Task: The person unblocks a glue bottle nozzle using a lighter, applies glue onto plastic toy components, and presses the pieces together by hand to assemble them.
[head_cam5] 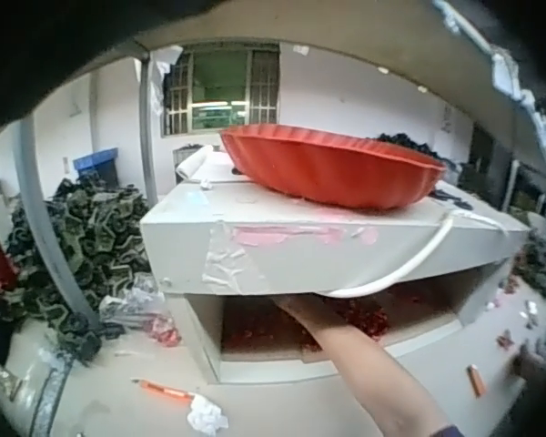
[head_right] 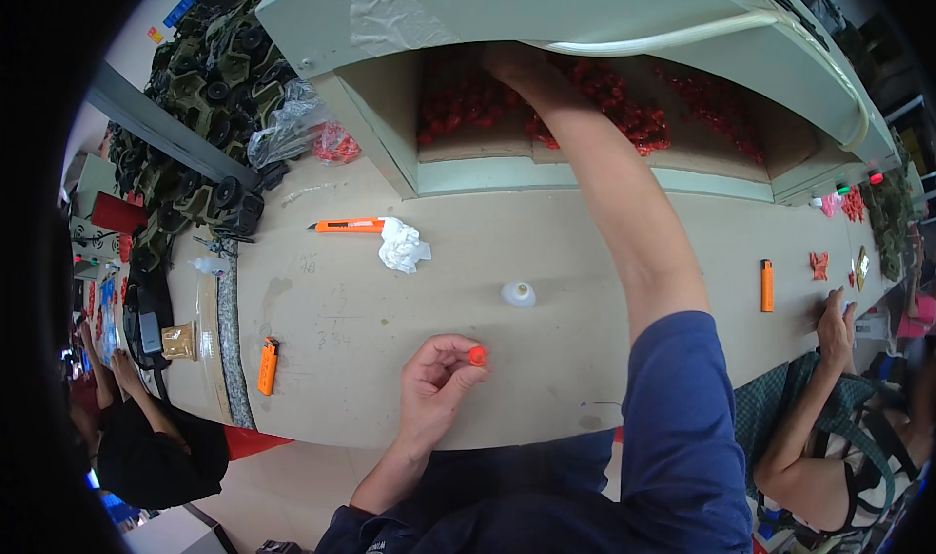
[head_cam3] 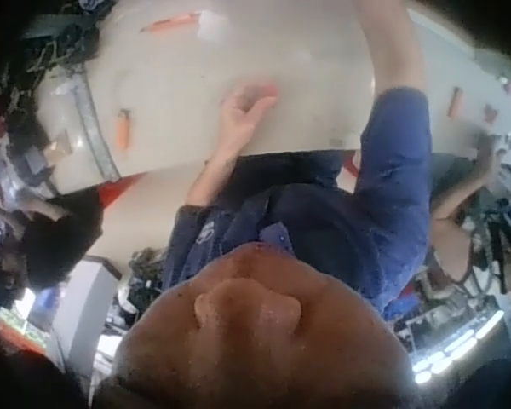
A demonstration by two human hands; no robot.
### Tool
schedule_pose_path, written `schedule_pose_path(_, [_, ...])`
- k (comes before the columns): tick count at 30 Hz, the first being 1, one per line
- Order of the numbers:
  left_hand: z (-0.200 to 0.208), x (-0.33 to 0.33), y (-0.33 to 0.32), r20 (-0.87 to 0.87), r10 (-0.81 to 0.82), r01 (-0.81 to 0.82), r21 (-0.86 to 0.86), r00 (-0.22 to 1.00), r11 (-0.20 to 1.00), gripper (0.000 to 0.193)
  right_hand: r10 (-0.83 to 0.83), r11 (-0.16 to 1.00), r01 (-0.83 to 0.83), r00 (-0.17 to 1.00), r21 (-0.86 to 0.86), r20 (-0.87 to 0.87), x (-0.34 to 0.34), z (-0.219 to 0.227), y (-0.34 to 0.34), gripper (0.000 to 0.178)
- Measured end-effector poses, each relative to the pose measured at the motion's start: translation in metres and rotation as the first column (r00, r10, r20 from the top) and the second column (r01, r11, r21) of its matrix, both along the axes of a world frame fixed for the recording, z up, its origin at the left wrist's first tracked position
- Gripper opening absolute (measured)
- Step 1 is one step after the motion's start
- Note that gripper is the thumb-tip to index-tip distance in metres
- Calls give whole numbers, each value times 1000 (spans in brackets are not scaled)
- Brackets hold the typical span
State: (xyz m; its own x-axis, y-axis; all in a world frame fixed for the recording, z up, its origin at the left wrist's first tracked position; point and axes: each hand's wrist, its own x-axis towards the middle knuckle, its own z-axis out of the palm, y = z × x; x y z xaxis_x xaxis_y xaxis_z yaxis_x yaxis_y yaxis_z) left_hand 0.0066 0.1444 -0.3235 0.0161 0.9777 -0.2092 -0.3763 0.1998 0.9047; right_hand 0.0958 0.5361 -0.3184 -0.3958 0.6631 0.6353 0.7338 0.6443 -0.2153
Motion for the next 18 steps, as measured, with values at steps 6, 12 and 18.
schedule_pose_path(6, [-1,6,0,-20,-22,23,49,1000,999,19,-59,743,-116,970,-659,-237,75,85,-165,24])
schedule_pose_path(12, [0,9,-3,-58,8,-5,60,998,998,20,11,779,-300,885,-551,-466,115,51,-298,15])
schedule_pose_path(18, [4,21,-3,-105,-82,91,84,991,992,21,113,731,-423,849,-536,-515,121,32,-347,17])
